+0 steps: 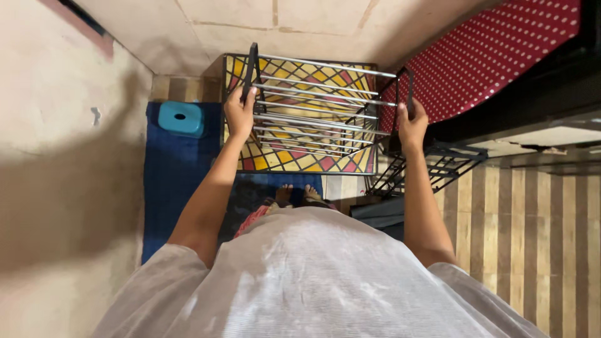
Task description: The person assembles a metal rack by connecting vertical poles to a base frame and inserting horizontal bars. They handle multiple metal components and secure them together by hand.
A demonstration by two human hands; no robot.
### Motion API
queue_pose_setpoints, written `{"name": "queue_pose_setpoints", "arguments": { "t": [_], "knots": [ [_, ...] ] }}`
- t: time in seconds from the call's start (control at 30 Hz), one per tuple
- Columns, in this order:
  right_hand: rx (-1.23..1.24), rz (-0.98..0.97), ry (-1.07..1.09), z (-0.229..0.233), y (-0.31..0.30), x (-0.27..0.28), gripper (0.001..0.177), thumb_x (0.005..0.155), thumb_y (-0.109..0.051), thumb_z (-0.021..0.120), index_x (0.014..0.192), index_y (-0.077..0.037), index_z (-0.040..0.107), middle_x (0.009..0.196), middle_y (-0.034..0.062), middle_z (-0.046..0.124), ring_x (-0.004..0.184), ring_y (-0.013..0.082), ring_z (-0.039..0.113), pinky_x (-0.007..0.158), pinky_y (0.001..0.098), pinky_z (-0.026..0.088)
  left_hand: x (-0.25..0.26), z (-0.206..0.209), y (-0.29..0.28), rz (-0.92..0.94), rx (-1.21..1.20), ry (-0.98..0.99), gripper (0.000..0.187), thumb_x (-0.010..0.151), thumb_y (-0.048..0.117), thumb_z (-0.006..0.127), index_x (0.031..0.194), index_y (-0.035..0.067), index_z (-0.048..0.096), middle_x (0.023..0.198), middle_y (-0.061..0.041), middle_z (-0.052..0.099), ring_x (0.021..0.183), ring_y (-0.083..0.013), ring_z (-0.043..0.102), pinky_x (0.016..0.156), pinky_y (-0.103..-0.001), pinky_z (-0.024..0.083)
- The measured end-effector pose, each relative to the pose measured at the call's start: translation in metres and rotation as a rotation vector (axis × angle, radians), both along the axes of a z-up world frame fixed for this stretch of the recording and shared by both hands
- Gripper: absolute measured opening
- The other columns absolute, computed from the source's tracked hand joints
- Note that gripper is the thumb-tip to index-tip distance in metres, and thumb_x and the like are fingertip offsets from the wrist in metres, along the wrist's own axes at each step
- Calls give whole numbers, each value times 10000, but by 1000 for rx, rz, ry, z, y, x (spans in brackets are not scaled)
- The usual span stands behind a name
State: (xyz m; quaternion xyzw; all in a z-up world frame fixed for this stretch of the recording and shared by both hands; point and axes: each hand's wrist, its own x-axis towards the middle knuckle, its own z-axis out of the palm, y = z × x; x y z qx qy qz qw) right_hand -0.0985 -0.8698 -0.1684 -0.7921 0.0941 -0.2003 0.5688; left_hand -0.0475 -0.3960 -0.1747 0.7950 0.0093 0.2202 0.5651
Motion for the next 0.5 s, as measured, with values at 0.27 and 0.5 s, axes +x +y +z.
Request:
{"name": "queue_pose_setpoints", "arguments": {
  "t": [0.27, 0.5],
  "knots": [
    [23, -151, 39, -67, -5, -20, 506, 876, -91, 812, 1321, -5, 586, 975, -11, 630, 858, 85, 594, 751, 245, 517, -38, 34, -69, 143, 525, -299, 587, 950, 223, 689, 1471, 92, 455, 1378, -275, 480, 1303, -427, 444, 1096, -551, 298],
    [95, 61, 211, -95, -2, -49, 459, 987, -124, 711, 1412, 0, 590, 998, 28, 702, 903, 88, 627, 836, 265, 515, -28, -10, -229, -850, 543, 103, 383, 998, 163, 609, 1339, -10, 588, 1106, -218, 638, 1005, -350, 630, 893, -464, 533]
  ]
}}
